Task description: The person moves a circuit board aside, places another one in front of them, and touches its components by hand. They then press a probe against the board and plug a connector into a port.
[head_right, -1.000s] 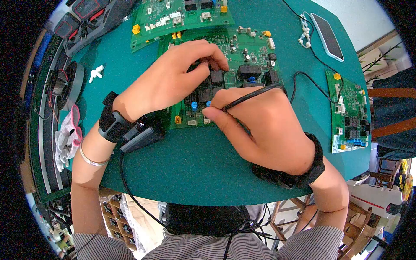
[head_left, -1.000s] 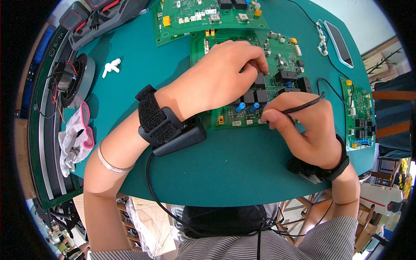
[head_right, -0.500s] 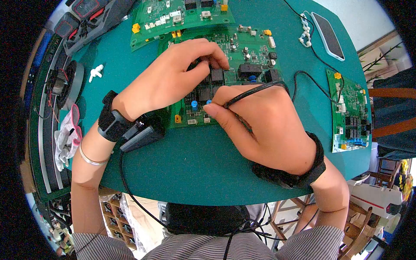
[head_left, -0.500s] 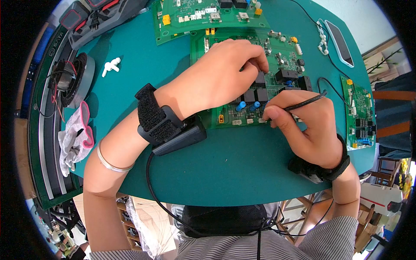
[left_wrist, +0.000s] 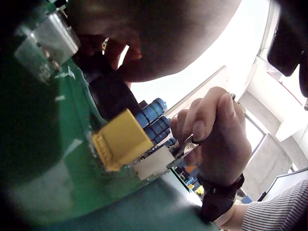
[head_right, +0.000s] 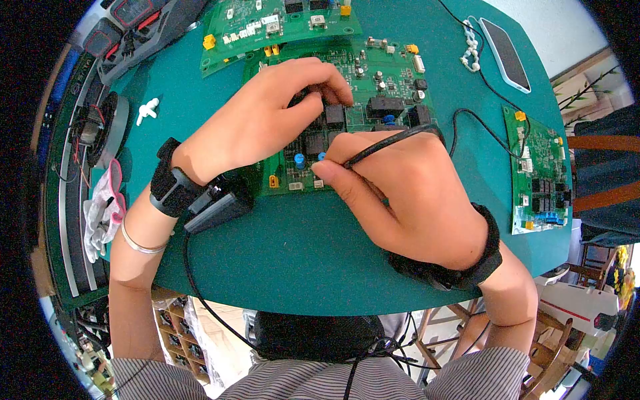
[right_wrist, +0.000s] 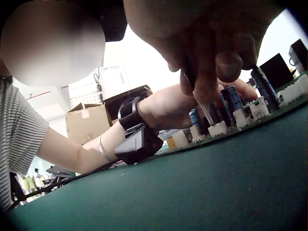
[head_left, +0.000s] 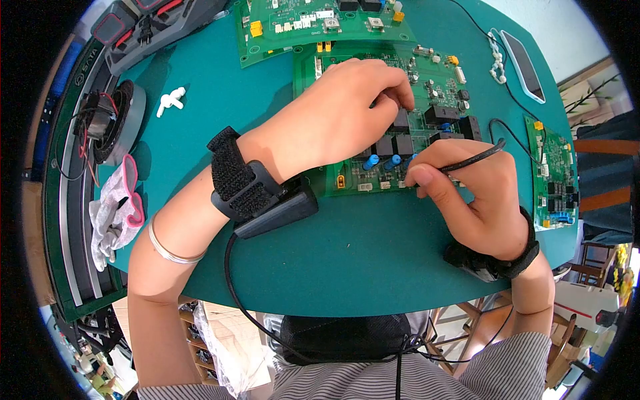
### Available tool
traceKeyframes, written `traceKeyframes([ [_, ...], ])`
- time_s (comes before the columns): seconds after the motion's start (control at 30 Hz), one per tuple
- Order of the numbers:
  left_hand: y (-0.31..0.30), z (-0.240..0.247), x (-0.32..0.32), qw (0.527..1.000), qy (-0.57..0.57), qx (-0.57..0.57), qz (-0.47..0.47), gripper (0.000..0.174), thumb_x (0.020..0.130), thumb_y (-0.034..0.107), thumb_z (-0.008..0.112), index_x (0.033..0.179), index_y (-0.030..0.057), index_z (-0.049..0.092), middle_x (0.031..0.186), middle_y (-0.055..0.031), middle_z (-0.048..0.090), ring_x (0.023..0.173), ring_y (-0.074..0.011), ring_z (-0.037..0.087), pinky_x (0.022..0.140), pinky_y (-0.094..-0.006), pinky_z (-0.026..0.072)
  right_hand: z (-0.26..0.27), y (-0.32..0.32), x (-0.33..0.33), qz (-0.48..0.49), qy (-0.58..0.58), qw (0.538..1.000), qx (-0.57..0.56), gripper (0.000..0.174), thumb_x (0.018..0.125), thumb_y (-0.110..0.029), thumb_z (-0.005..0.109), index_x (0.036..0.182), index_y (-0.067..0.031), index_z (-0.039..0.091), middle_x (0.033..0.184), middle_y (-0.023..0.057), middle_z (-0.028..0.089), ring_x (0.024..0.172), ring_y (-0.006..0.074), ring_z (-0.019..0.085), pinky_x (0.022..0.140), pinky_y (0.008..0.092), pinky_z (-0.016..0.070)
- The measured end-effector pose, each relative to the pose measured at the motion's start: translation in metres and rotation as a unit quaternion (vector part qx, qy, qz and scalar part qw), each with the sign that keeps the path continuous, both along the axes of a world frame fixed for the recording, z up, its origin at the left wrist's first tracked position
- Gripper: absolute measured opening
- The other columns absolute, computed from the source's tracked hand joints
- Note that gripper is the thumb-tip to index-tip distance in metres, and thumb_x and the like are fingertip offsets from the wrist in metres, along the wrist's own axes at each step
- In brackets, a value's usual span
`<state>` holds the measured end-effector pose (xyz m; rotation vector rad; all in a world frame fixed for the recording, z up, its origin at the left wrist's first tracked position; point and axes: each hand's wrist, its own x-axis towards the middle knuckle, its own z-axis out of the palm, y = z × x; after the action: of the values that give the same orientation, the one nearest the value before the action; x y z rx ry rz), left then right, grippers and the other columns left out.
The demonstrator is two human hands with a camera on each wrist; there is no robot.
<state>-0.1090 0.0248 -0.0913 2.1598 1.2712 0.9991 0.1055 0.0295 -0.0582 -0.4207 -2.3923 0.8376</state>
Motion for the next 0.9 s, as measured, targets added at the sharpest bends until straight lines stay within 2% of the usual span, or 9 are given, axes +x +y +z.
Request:
traceKeyframes([
  [0.23, 0.000, -0.003, 0.000, 1.000, -0.003, 0.008, 0.003, 0.020, 0.091, 0.003, 0.049, 0.105, -0.0022, 0.062, 0.097, -0.0164, 0.066, 0.092, -0.0307, 0.064, 0.085, -0.0376, 0.0506, 0.002, -0.001, 0.002, -0.038, 0.033, 0.999, -0.016, 0.023, 0.090, 0.000, 0.067, 0.070, 0.0055, 0.058, 0.072, 0.0144, 0.061, 0.055, 0.0341, 0.058, 0.050, 0.0382, 0.0434],
  [0.3, 0.000, -0.002, 0.000, 1.000, -0.001, 0.006, 0.004, 0.020, 0.091, 0.003, 0.049, 0.105, -0.0021, 0.062, 0.097, -0.0164, 0.066, 0.092, -0.0309, 0.064, 0.085, -0.0376, 0.0506, 0.009, 0.000, 0.007, -0.037, -0.053, 0.998, -0.010, 0.024, 0.099, -0.005, 0.057, 0.083, 0.0079, 0.068, 0.080, 0.0131, 0.069, 0.066, 0.0183, 0.067, 0.060, 0.0274, 0.0510],
  [0.33, 0.000, -0.002, 0.000, 1.000, 0.001, 0.003, 0.004, 0.020, 0.091, 0.004, 0.049, 0.105, -0.0021, 0.062, 0.097, -0.0164, 0.066, 0.093, -0.0312, 0.064, 0.085, -0.0376, 0.0506, 0.006, 0.000, 0.005, -0.037, -0.053, 0.998, -0.009, 0.024, 0.099, -0.005, 0.057, 0.083, 0.0079, 0.068, 0.080, 0.0131, 0.069, 0.066, 0.0183, 0.067, 0.060, 0.0274, 0.0510],
  [0.4, 0.000, -0.002, 0.000, 1.000, 0.001, 0.002, 0.004, 0.020, 0.091, 0.004, 0.049, 0.105, -0.0020, 0.062, 0.097, -0.0165, 0.066, 0.093, -0.0314, 0.064, 0.085, -0.0377, 0.0506, -0.003, 0.000, 0.000, -0.048, 0.036, 0.998, -0.032, 0.026, 0.091, -0.002, 0.066, 0.067, 0.0051, 0.059, 0.070, 0.0136, 0.061, 0.053, 0.0332, 0.056, 0.049, 0.0371, 0.0427],
  [0.53, 0.001, -0.003, 0.000, 1.000, 0.002, 0.005, 0.003, 0.020, 0.091, 0.004, 0.048, 0.104, -0.0016, 0.062, 0.097, -0.0166, 0.066, 0.093, -0.0317, 0.064, 0.085, -0.0381, 0.0507, -0.002, 0.000, 0.001, -0.042, 0.030, 0.998, -0.038, 0.027, 0.091, -0.002, 0.066, 0.067, 0.0054, 0.058, 0.070, 0.0139, 0.061, 0.053, 0.0335, 0.056, 0.049, 0.0375, 0.0427],
  [0.63, 0.001, -0.002, 0.000, 1.000, 0.008, 0.011, 0.004, 0.020, 0.091, 0.003, 0.048, 0.104, -0.0014, 0.063, 0.098, -0.0166, 0.066, 0.093, -0.0319, 0.064, 0.085, -0.0382, 0.0506, -0.002, 0.002, 0.002, -0.030, -0.026, 0.999, -0.014, 0.026, 0.091, -0.001, 0.066, 0.067, 0.0054, 0.058, 0.071, 0.0143, 0.062, 0.054, 0.0338, 0.057, 0.050, 0.0378, 0.0434],
  [0.83, 0.001, -0.001, 0.000, 1.000, 0.004, 0.012, -0.001, 0.021, 0.090, 0.003, 0.049, 0.105, -0.0011, 0.063, 0.098, -0.0165, 0.066, 0.093, -0.0321, 0.064, 0.085, -0.0379, 0.0508, -0.003, 0.000, 0.000, -0.032, 0.025, 0.999, 0.018, 0.026, 0.089, 0.000, 0.067, 0.066, 0.0051, 0.056, 0.073, 0.0155, 0.062, 0.056, 0.0357, 0.057, 0.051, 0.0399, 0.0436],
  [0.9, 0.001, -0.001, 0.000, 1.000, 0.004, 0.007, -0.001, 0.021, 0.090, 0.003, 0.049, 0.105, -0.0010, 0.063, 0.098, -0.0165, 0.066, 0.093, -0.0321, 0.064, 0.085, -0.0380, 0.0508, -0.001, -0.003, 0.000, -0.058, 0.048, 0.997, -0.026, 0.024, 0.088, 0.000, 0.067, 0.067, 0.0051, 0.057, 0.074, 0.0155, 0.062, 0.058, 0.0362, 0.058, 0.052, 0.0409, 0.0442],
])
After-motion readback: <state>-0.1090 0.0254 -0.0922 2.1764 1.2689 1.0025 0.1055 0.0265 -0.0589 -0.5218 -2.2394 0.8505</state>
